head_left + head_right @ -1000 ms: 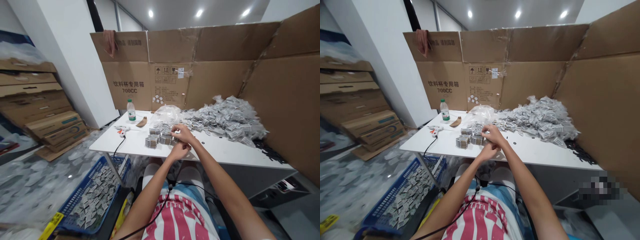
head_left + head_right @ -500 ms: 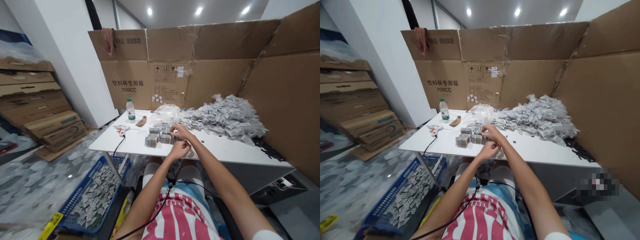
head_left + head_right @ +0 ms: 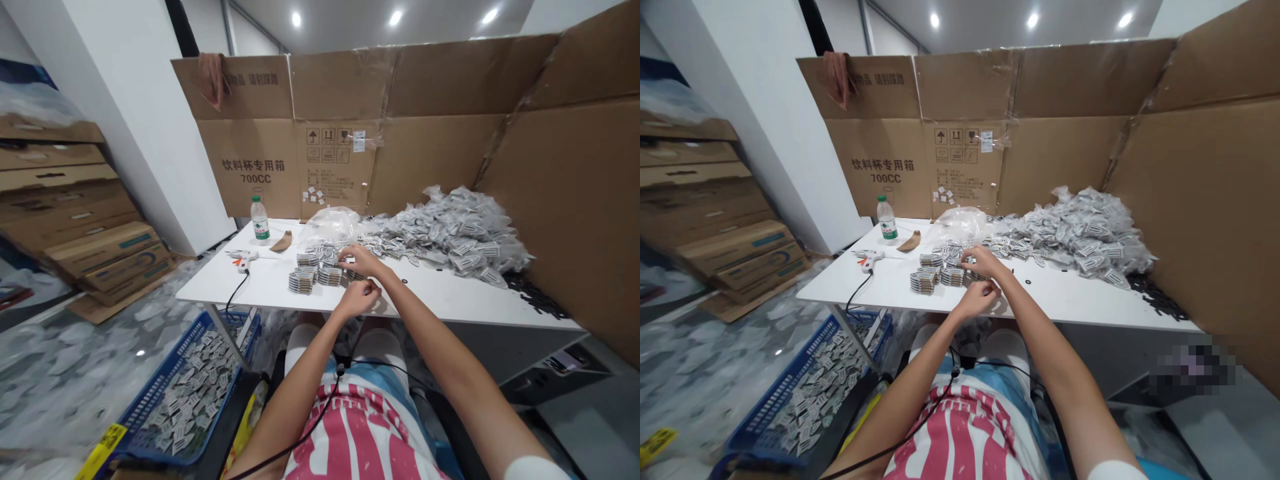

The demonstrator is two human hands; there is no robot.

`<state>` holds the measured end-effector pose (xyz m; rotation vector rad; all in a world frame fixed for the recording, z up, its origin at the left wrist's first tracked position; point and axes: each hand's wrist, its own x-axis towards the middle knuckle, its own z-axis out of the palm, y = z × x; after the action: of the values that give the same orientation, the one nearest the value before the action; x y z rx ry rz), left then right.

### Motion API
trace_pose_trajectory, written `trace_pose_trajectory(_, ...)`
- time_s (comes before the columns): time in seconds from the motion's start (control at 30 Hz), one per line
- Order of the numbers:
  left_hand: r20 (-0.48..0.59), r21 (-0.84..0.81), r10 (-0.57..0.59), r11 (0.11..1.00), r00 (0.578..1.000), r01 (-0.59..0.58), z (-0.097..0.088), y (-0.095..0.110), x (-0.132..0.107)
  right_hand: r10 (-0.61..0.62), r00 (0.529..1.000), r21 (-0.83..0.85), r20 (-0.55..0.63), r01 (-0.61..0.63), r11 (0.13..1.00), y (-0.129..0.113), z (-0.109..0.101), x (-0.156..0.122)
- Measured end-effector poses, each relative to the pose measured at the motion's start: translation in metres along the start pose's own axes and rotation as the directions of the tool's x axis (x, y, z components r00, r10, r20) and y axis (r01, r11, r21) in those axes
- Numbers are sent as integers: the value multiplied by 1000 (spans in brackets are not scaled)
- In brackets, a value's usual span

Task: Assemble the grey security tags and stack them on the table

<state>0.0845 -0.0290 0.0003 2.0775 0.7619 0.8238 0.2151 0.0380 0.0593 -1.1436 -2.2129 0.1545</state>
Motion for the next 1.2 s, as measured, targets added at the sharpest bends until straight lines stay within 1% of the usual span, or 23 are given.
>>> trace_pose_trajectory(0.07,2,-7,1,1000,1000,-1,0,0,0,8,998,31,-61,-6,999,-3,-2,-2)
trace_pose_trajectory(0.13,3,-25,-1,1000,1000,1,-1,2,0,49,984,75,-171,-36,997,-9,-7,-8)
trace_pose_trajectory(0.2,0,-71,13,997,1000,-13,-2,4,-2,114,946,126,-302,-78,989,-17,-11,-19)
trace_pose_trajectory(0.27,-10,-127,36,991,999,-37,-5,7,-3,174,891,174,-420,-110,979,-23,-14,-39)
trace_pose_trajectory(0.33,-26,-149,34,988,999,-37,-7,10,-5,241,817,219,-523,-145,965,-24,-12,-65)
trace_pose_trajectory(0.4,-27,-144,14,989,1000,-17,-8,11,-6,364,722,320,-588,-206,925,-19,-7,-94)
trace_pose_trajectory(0.43,-20,-145,13,989,1000,-16,-8,11,-7,452,672,418,-586,-227,880,-14,-4,-108)
trace_pose_trajectory(0.47,-11,-151,26,988,1000,-27,-7,10,-7,550,622,532,-557,-241,812,-7,-1,-121)
trace_pose_trajectory(0.5,0,-158,49,986,999,-48,-7,9,-6,648,560,638,-517,-252,727,0,2,-132)
trace_pose_trajectory(0.53,13,-165,76,984,997,-73,-6,8,-6,719,520,718,-461,-258,647,6,4,-141)
trace_pose_trajectory(0.57,23,-169,102,981,994,-97,-4,6,-5,752,500,763,-428,-246,598,13,6,-148)
trace_pose_trajectory(0.6,32,-170,121,979,992,-114,-3,5,-5,768,497,784,-404,-245,571,18,7,-152)
trace_pose_trajectory(0.63,43,-174,128,978,991,-119,-3,3,-5,769,510,785,-386,-256,564,23,8,-153)
trace_pose_trajectory(0.67,57,-181,126,977,990,-114,-2,1,-4,758,528,769,-383,-273,578,27,9,-153)
trace_pose_trajectory(0.73,88,-203,116,974,989,-96,-1,-2,-4,723,559,690,-405,-332,643,35,10,-149)
trace_pose_trajectory(0.8,105,-231,126,968,986,-99,0,-4,-4,667,575,540,-473,-409,736,45,8,-142)
trace_pose_trajectory(0.87,108,-262,147,958,983,-115,2,-5,-3,581,601,311,-549,-498,809,58,4,-134)
trace_pose_trajectory(0.93,108,-290,153,950,982,-117,3,-6,-3,492,652,68,-577,-562,824,73,-4,-128)
trace_pose_trajectory(1.0,110,-303,144,947,984,-104,4,-6,-3,464,689,-113,-556,-616,779,87,-12,-125)
trace_pose_trajectory(1.03,109,-305,137,947,984,-98,4,-6,-3,473,690,-174,-548,-647,742,93,-14,-125)
trace_pose_trajectory(1.07,110,-305,131,948,985,-92,3,-5,-3,489,680,-217,-546,-679,702,98,-16,-126)
trace_pose_trajectory(1.13,118,-303,115,950,986,-74,1,-2,-4,526,634,-256,-567,-743,619,105,-16,-128)
trace_pose_trajectory(1.2,130,-302,95,952,987,-52,-1,1,-5,550,597,-267,-584,-781,564,108,-12,-131)
